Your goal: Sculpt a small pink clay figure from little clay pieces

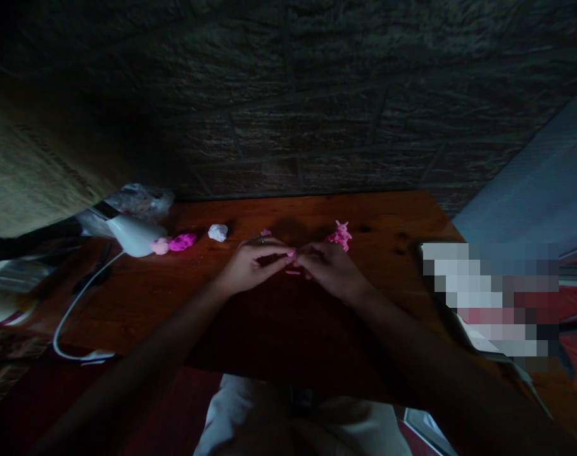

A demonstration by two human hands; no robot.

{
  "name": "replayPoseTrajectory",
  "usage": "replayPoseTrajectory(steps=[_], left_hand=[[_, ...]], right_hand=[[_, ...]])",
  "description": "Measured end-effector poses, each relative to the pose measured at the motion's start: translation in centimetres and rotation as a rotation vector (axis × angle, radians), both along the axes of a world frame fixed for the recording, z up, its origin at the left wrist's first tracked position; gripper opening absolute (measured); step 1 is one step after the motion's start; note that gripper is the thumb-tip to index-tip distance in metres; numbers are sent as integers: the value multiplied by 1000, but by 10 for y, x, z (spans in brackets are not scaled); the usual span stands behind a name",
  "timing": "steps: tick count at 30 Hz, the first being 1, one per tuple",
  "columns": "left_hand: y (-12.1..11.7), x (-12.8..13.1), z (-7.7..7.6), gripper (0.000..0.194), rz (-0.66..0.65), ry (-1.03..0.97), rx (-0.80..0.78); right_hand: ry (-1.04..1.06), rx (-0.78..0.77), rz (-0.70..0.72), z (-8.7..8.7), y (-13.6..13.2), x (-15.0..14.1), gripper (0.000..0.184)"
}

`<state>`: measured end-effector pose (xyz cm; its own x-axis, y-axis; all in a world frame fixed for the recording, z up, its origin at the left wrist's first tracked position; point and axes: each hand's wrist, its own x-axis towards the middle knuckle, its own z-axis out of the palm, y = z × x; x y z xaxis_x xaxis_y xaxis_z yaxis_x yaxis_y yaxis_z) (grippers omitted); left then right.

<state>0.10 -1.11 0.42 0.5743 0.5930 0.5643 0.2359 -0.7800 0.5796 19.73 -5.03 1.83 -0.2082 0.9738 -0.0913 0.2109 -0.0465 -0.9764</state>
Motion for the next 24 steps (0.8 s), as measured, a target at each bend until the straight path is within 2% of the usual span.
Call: replayPoseTrajectory(steps=[10, 14, 19, 24], left_hand=[[-7, 2, 10, 14, 43, 80, -29], [-6, 4, 7, 14, 94, 48, -68], [-1, 3, 2, 15, 60, -19, -68], [0, 1, 1, 16, 59, -39, -24]], right_hand=[[-88, 132, 45, -3, 1, 0, 17], [-78, 120, 8, -2, 2, -1, 21], [-13, 71, 7, 0, 2, 0, 28], [-24, 163, 15, 2, 2, 3, 29]])
